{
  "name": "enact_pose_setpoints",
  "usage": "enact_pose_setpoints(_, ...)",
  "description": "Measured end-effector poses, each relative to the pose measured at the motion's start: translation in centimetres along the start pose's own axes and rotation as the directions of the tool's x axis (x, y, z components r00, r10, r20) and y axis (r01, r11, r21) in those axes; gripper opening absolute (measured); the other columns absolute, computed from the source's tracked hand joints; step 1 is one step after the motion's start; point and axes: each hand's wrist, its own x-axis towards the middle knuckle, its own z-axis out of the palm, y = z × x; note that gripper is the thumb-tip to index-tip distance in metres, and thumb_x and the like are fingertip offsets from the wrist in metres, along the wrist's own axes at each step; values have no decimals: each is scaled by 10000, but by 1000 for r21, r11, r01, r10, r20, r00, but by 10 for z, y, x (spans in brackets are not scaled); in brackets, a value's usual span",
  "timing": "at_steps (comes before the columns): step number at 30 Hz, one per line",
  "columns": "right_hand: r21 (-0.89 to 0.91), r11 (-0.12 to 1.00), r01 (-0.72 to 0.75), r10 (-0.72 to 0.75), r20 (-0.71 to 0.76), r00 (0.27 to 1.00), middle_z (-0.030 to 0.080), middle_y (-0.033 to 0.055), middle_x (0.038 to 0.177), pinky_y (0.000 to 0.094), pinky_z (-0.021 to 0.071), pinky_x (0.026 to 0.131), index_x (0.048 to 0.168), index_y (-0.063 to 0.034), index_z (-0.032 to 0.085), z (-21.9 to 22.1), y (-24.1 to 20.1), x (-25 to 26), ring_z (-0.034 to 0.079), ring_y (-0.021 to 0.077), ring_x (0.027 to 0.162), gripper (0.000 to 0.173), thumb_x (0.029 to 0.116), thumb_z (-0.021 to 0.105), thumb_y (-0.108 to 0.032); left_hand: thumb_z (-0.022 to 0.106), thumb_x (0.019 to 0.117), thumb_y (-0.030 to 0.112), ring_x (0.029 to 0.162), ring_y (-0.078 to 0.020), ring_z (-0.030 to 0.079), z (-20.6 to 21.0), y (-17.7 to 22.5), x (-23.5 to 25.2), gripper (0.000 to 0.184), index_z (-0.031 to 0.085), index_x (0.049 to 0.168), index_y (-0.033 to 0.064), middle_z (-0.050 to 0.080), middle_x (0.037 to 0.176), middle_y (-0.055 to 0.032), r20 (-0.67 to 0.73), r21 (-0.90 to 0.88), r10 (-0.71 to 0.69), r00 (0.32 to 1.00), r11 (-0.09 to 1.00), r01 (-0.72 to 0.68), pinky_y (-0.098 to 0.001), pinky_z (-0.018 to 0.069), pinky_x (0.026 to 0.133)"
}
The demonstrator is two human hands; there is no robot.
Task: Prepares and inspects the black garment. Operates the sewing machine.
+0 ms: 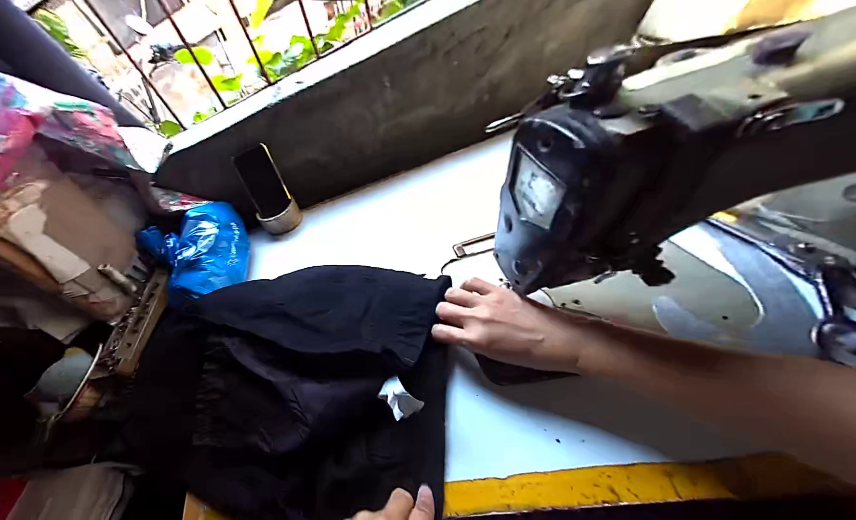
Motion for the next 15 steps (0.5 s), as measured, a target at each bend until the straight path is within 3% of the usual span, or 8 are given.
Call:
enact_pose_setpoints(2,49,997,-63,64,-23,998,637,117,804,456,470,673,850,-69,694,-7,-3,4,652,320,815,149,890,588,29,576,1013,75,718,-292,709,-14,-13,10,220,750,1094,-32,700,927,-194,-109,-119,162,981,977,-174,-401,603,664)
enact_pose_setpoints(4,79,994,-73,75,-26,997,649,105,849,463,499,705,903,-88,706,-16,-13,13,663,305,844,151,880,592,9,597,980,21,770,-203,697,-12,-25,31,197,765,1081,6,702,923,-140,-320,-128,277,906,935,-331,-300,595,730)
enact_pose_setpoints(5,98,993,-67,71,-41,997,659,86,863,459,519,729,928,-107,714,-18,-20,19,669,285,853,155,871,603,-14,614,965,30,857,-196,704,-5,-32,43,203,768,1096,35,720,971,-117,-420,-41,307,854,934,-356,-304,586,798)
enact_pose_setpoints(7,170,982,-77,93,-89,992,670,62,876,429,525,746,970,-125,727,-11,-36,28,669,252,860,160,861,633,-55,678,920,130,1037,-250,716,9,-49,62,239,760,1139,81,743,1125,-103,-535,184,324,781,946,-266,-413,572,884)
enact_pose_setpoints(9,233,964,-129,157,-104,982,684,73,917,415,530,739,1063,-100,732,10,-48,26,674,254,880,238,841,655,-63,767,844,335,1169,-334,677,11,-67,70,532,689,1276,34,698,1271,-156,-546,247,262,796,958,-146,-536,539,948)
enact_pose_setpoints(11,215,955,-204,221,-55,974,718,76,1066,418,537,870,1188,-93,713,24,-57,16,682,249,1030,309,894,617,-86,784,736,576,1304,-343,599,1,-79,73,955,536,1470,17,609,1432,-163,-481,248,183,857,966,-67,-607,454,1033)
enact_pose_setpoints(13,201,953,-227,239,-37,970,723,61,1118,411,516,953,1156,-112,719,26,-62,11,671,233,1108,282,907,595,-65,763,610,734,1387,-348,524,-9,-87,79,1231,413,1565,40,501,1542,-180,-410,268,156,899,962,-45,-644,395,1069)
enact_pose_setpoints(15,194,954,-228,242,-47,969,725,65,1125,402,511,975,1118,-110,727,26,-64,9,670,232,1121,258,916,580,-45,766,561,769,1444,-353,453,-20,-94,86,1333,329,1612,76,379,1622,-194,-332,249,142,932,967,-59,-668,333,1098)
